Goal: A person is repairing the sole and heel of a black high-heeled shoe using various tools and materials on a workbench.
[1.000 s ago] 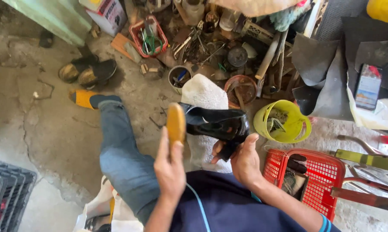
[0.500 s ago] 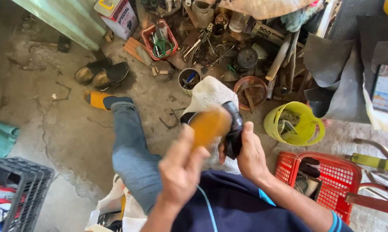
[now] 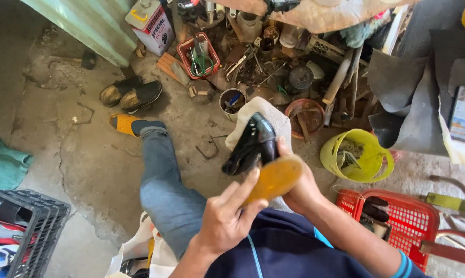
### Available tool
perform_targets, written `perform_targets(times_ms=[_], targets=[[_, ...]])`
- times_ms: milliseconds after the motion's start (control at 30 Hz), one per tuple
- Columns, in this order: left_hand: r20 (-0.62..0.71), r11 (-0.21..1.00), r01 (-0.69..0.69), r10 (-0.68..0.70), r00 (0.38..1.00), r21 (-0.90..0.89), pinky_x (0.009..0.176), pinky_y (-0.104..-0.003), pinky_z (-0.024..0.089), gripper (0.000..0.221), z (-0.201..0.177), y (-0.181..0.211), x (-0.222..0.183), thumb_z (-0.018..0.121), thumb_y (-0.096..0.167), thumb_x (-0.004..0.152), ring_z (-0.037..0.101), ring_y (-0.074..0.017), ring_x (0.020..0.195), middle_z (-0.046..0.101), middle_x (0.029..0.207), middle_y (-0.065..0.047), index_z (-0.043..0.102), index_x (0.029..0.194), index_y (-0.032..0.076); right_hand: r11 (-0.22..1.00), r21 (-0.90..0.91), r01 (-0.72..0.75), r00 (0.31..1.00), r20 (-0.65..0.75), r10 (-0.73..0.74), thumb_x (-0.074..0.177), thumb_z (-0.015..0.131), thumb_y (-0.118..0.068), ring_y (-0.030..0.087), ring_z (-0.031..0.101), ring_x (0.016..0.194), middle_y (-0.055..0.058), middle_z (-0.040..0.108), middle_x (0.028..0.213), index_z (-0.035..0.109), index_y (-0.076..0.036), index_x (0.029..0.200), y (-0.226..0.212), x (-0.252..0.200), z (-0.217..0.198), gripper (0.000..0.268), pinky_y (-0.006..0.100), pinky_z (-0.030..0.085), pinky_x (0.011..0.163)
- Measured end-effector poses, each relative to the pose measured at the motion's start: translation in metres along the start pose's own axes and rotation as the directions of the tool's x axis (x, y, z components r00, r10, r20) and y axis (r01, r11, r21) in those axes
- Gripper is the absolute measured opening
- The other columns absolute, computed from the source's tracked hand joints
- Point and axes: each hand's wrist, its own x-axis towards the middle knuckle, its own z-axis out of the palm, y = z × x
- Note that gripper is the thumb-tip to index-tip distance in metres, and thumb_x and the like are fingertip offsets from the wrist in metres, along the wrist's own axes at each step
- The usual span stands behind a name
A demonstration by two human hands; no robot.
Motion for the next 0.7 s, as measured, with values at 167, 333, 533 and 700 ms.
perform_targets(times_ms=[167, 333, 533, 700], targets=[[-0.104, 0.988, 0.121, -0.131, 0.986, -0.093, 0.101, -0.038, 0.055, 0.052, 0.002, -0.018, -0.006, 0.066, 0.029, 0.100, 0.071, -0.0291, 0.117, 0.065, 0.140, -0.020, 0.057, 0.141, -0.002, 0.989, -0.039, 0.144, 0.977, 0.165, -0.135, 0.103, 0.051, -0.036, 0.014, 0.057, 0.083, 0.001, 0.062, 0.115, 0.060, -0.010, 0.122, 0.006, -0.001, 0.002, 0.033, 0.035, 0.047, 0.055], [-0.049, 0.984, -0.125, 0.132, 0.990, 0.128, 0.060, -0.038, 0.052, 0.051, 0.002, -0.011, -0.009, 0.067, 0.036, 0.104, 0.059, -0.0222, 0.061, 0.066, 0.087, -0.010, 0.056, 0.144, 0.007, 0.973, 0.179, -0.144, 0.976, 0.190, 0.109, 0.099, 0.064, -0.039, 0.024, 0.069, 0.064, 0.014, 0.075, 0.084, 0.071, -0.007, 0.110, -0.010, -0.004, 0.008, 0.034, 0.037, 0.057, 0.061], [-0.038, 0.979, -0.103, 0.112, 0.993, 0.177, 0.056, -0.035, 0.052, 0.050, 0.000, -0.008, -0.011, 0.067, 0.037, 0.105, 0.054, -0.0206, 0.053, 0.053, 0.081, -0.004, 0.055, 0.147, 0.011, 0.980, 0.087, -0.179, 0.973, 0.163, 0.163, 0.098, 0.061, -0.039, 0.025, 0.065, 0.080, 0.016, 0.072, 0.098, 0.069, -0.008, 0.118, -0.016, -0.007, 0.013, 0.038, 0.042, 0.054, 0.080], [-0.010, 0.950, -0.111, 0.119, 0.993, 0.291, 0.049, -0.036, 0.045, 0.051, 0.002, 0.003, -0.015, 0.065, 0.038, 0.107, 0.051, -0.0204, 0.051, 0.049, 0.077, -0.004, 0.055, 0.148, 0.010, 0.955, 0.165, -0.246, 0.961, 0.170, 0.219, 0.098, 0.065, -0.044, 0.028, 0.065, 0.061, 0.020, 0.066, 0.073, 0.067, -0.010, 0.107, -0.010, 0.003, 0.005, 0.035, 0.040, 0.056, 0.059]])
